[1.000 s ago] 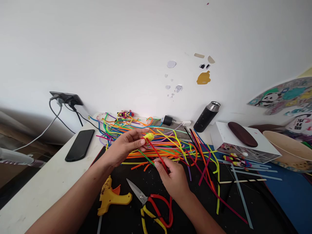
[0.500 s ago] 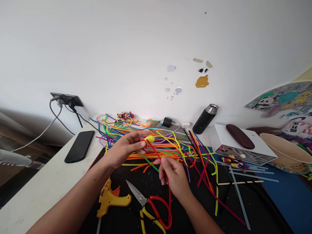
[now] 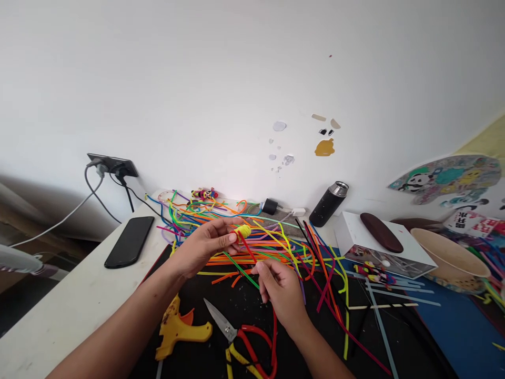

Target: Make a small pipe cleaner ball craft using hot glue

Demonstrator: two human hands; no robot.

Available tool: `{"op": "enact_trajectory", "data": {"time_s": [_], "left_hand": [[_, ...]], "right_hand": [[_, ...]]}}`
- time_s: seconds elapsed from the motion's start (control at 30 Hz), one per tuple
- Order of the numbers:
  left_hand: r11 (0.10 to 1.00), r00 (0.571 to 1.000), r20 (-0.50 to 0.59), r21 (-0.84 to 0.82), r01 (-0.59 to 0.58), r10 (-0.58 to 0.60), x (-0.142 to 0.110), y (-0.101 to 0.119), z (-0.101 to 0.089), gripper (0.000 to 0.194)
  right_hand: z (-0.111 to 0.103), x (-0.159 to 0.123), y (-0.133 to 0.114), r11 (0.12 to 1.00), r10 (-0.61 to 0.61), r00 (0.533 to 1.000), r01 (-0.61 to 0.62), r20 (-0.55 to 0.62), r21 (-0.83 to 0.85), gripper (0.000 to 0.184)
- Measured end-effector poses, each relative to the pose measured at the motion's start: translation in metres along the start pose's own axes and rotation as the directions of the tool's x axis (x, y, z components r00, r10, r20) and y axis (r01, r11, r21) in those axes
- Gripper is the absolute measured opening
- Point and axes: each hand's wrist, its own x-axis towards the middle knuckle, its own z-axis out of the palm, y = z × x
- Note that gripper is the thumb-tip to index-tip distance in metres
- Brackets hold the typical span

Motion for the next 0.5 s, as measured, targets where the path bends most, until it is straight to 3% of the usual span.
{"op": "enact_trajectory", "data": {"time_s": [0.33,0.5], "left_hand": [[0.999,0.999,0.016,-0.046,-0.027,0.028,-0.004,0.004,0.0,0.048],[0.998,1.0,0.021,-0.066,-0.013,0.014,-0.004,0.003,-0.003,0.048]], "right_hand": [[0.0,-0.005,-0.016,0.918,-0.213,0.977,0.196,-0.012,-0.345,0.041],[0.0,-0.007,-0.018,0.877,-0.283,0.959,0.259,0.0,-0.405,0.04]]}}
